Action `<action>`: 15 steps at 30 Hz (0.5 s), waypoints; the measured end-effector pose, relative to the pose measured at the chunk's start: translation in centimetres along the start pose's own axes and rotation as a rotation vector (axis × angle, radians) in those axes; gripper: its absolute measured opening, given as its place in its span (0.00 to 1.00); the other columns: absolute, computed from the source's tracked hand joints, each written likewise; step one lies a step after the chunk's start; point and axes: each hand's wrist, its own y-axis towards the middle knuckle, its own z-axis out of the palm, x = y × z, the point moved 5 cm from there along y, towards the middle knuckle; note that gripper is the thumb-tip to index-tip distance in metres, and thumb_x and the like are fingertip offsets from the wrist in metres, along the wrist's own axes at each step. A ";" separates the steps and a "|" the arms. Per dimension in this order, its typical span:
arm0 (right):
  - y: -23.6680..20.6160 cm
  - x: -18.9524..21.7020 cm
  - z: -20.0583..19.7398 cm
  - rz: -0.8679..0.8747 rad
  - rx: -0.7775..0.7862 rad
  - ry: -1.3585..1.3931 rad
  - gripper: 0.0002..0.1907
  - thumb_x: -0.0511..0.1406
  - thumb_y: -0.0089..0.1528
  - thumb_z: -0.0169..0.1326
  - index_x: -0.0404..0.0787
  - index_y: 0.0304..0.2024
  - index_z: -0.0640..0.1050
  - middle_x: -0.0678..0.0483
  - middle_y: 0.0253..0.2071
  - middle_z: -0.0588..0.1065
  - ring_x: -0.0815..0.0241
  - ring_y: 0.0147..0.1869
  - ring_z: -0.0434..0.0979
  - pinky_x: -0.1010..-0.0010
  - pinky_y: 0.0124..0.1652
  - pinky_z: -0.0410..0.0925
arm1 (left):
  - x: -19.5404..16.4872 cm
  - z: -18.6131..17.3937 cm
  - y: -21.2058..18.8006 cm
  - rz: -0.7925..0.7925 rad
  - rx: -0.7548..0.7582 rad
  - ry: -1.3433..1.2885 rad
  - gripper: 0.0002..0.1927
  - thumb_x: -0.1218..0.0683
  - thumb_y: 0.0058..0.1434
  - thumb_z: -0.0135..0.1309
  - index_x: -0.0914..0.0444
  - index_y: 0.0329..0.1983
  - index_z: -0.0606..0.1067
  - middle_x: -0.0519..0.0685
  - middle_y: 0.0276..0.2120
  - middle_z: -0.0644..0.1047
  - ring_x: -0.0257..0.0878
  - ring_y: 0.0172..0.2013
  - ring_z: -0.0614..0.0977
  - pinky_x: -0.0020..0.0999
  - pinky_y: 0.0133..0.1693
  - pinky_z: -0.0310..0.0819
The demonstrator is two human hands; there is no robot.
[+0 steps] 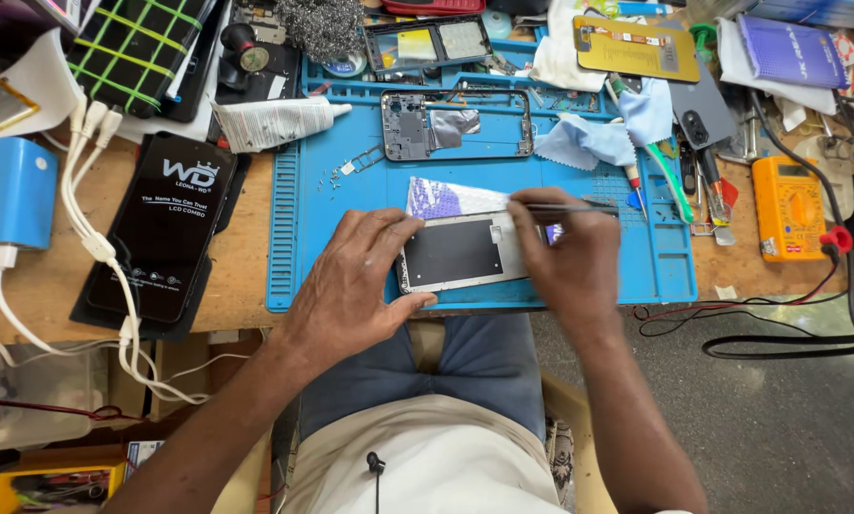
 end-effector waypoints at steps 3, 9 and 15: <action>0.1 0.4 0.8 0.083 0.063 0.141 0.06 0.32 0.64 0.61 0.37 0.42 0.83 0.49 0.39 0.84 0.63 0.40 0.86 0.74 0.23 0.70 | 0.5 0.3 0.1 -0.022 -0.013 -0.047 0.42 0.50 0.44 0.73 0.70 0.60 0.69 0.59 0.54 0.74 0.54 0.55 0.74 0.47 0.58 0.69; 0.5 1.3 0.8 0.073 0.004 0.086 0.05 0.31 0.65 0.62 0.35 0.43 0.83 0.49 0.38 0.83 0.63 0.39 0.86 0.76 0.28 0.74 | 0.7 0.3 0.1 -0.045 -0.012 -0.075 0.45 0.49 0.44 0.73 0.70 0.62 0.66 0.60 0.54 0.74 0.55 0.56 0.73 0.47 0.58 0.68; 0.3 1.2 2.2 0.189 0.119 0.190 0.06 0.31 0.64 0.61 0.36 0.43 0.84 0.51 0.36 0.84 0.62 0.34 0.84 0.74 0.27 0.73 | 0.8 0.3 0.0 -0.029 -0.010 -0.086 0.46 0.49 0.44 0.73 0.70 0.62 0.64 0.60 0.55 0.73 0.56 0.56 0.73 0.48 0.58 0.68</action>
